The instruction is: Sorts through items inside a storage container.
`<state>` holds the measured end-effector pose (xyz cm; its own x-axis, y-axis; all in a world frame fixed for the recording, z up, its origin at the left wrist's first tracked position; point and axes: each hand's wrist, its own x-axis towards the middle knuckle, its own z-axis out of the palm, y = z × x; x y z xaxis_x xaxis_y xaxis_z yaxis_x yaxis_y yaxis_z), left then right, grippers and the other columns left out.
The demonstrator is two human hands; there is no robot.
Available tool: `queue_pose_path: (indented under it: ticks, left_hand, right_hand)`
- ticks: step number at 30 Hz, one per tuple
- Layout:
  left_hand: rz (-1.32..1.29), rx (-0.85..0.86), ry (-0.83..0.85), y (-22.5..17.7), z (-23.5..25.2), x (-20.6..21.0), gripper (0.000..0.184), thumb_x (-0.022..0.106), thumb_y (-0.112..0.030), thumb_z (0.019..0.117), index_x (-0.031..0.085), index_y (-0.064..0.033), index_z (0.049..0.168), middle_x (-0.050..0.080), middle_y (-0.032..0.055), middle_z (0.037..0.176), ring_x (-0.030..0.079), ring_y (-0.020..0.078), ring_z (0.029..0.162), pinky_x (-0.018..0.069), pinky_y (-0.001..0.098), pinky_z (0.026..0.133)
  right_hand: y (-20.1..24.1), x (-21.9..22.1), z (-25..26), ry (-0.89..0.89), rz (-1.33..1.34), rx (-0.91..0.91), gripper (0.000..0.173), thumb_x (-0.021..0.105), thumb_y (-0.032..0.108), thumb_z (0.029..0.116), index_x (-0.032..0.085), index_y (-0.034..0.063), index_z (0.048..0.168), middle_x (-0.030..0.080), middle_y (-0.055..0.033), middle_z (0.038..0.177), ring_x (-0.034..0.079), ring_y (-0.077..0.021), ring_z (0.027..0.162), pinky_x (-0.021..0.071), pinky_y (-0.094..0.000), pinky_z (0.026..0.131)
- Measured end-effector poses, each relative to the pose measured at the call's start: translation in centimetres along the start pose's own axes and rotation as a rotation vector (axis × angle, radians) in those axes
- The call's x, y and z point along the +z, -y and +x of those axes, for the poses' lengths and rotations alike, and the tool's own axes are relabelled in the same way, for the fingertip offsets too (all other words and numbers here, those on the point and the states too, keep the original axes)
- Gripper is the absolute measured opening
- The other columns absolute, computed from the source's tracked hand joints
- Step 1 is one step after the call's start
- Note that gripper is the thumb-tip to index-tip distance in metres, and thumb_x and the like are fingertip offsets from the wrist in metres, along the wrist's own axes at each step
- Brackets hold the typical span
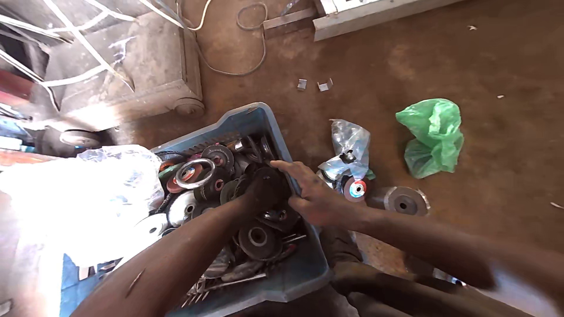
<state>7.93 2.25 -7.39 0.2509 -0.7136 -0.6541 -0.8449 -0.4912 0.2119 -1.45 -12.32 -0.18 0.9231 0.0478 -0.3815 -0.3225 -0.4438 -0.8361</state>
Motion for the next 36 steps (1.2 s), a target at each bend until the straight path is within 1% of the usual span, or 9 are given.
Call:
queue_pose_path:
  ticks: [5, 8, 12, 16, 23, 28, 31, 34, 36]
  left_hand:
    - [0.105, 0.028, 0.201, 1.6, -1.8, -0.2, 0.023, 0.054, -0.012, 0.1045, 0.072, -0.0021, 0.114, 0.069, 0.0211, 0.119, 0.064, 0.0427, 0.117, 0.0526, 0.0605, 0.097]
    - [0.075, 0.215, 0.07, 4.4, -2.6, 0.3, 0.019, 0.063, -0.008, 0.0989, 0.077, -0.0095, 0.111, 0.069, 0.0122, 0.127, 0.06, 0.0352, 0.125, 0.0441, 0.0548, 0.111]
    - [0.106, 0.154, 0.019, 5.3, -3.5, 0.1, 0.013, 0.066, -0.015, 0.0982, 0.078, -0.0133, 0.103, 0.074, 0.0079, 0.108, 0.066, 0.0288, 0.112, 0.0477, 0.0474, 0.109]
    - [0.106, -0.037, 0.081, 3.4, -2.7, -0.7, 0.017, 0.064, -0.011, 0.0976, 0.076, -0.0088, 0.11, 0.072, 0.0148, 0.111, 0.066, 0.0353, 0.111, 0.0499, 0.0528, 0.104]
    - [0.175, -0.07, 0.119, 2.7, -1.8, -0.6, 0.017, 0.062, -0.017, 0.0999, 0.074, -0.008, 0.107, 0.072, 0.013, 0.112, 0.067, 0.0338, 0.108, 0.0473, 0.0531, 0.105]
    - [-0.109, 0.108, 0.035, 4.4, -2.7, -1.3, 0.057, 0.073, -0.011, 0.0894, 0.064, -0.0294, 0.142, 0.063, 0.0021, 0.142, 0.055, 0.026, 0.135, 0.0373, 0.0514, 0.117]
    - [-0.288, 0.109, 0.006, 4.2, -2.4, -1.1, 0.036, 0.072, -0.01, 0.0913, 0.074, -0.0239, 0.125, 0.073, 0.0063, 0.121, 0.066, 0.0295, 0.115, 0.0498, 0.0579, 0.1]
    - [-0.181, -0.008, 0.027, 3.2, -1.9, -0.6, 0.022, 0.067, -0.017, 0.0981, 0.075, -0.0204, 0.118, 0.072, 0.01, 0.12, 0.067, 0.0348, 0.113, 0.0522, 0.0609, 0.096]
    - [-0.037, -0.091, 0.031, 2.8, -1.5, 0.6, 0.028, 0.069, -0.018, 0.0962, 0.071, -0.0188, 0.124, 0.068, 0.0131, 0.128, 0.066, 0.0377, 0.113, 0.0533, 0.0598, 0.096]
  right_hand:
    - [-0.3, 0.1, 0.2, 0.009, -0.013, -0.008, 0.081, 0.063, 0.007, 0.0867, 0.039, 0.041, 0.156, 0.049, -0.0082, 0.144, 0.052, -0.0292, 0.128, 0.0538, -0.0548, 0.09]
    - [-0.2, 0.1, 0.2, 0.004, -0.023, -0.021, 0.081, 0.063, 0.006, 0.0875, 0.038, 0.0391, 0.157, 0.049, -0.0086, 0.145, 0.053, -0.0307, 0.126, 0.054, -0.0547, 0.087]
    - [-0.3, 0.3, 0.3, -0.003, -0.018, -0.021, 0.082, 0.064, 0.005, 0.0865, 0.039, 0.04, 0.157, 0.048, -0.0089, 0.146, 0.053, -0.031, 0.128, 0.0541, -0.0571, 0.09]
    - [-0.4, 0.4, 0.3, -0.02, -0.026, -0.035, 0.084, 0.063, 0.004, 0.0848, 0.039, 0.0398, 0.157, 0.048, -0.0081, 0.146, 0.054, -0.0307, 0.126, 0.0544, -0.0568, 0.087]
    - [-0.2, 0.3, 0.1, -0.017, -0.032, -0.02, 0.083, 0.063, 0.004, 0.0863, 0.039, 0.0409, 0.157, 0.049, -0.0077, 0.144, 0.054, -0.0294, 0.125, 0.0548, -0.0555, 0.087]
    - [-0.3, 0.3, 0.2, -0.018, -0.033, -0.036, 0.082, 0.063, 0.004, 0.0869, 0.039, 0.0389, 0.157, 0.05, -0.0083, 0.143, 0.055, -0.0297, 0.124, 0.0555, -0.0548, 0.086]
    - [-0.2, 0.2, 0.3, -0.003, -0.025, -0.022, 0.081, 0.064, 0.005, 0.0868, 0.039, 0.0387, 0.157, 0.05, -0.0085, 0.143, 0.054, -0.0294, 0.126, 0.0546, -0.0549, 0.089]
    - [-0.3, 0.1, 0.3, -0.006, -0.028, -0.021, 0.082, 0.063, 0.006, 0.0861, 0.039, 0.0402, 0.157, 0.049, -0.008, 0.143, 0.055, -0.0287, 0.124, 0.0546, -0.0548, 0.088]
    - [-0.5, 0.2, 0.3, -0.003, -0.031, -0.022, 0.083, 0.063, 0.006, 0.0857, 0.038, 0.0408, 0.157, 0.049, -0.0072, 0.145, 0.055, -0.0279, 0.125, 0.0547, -0.0539, 0.088]
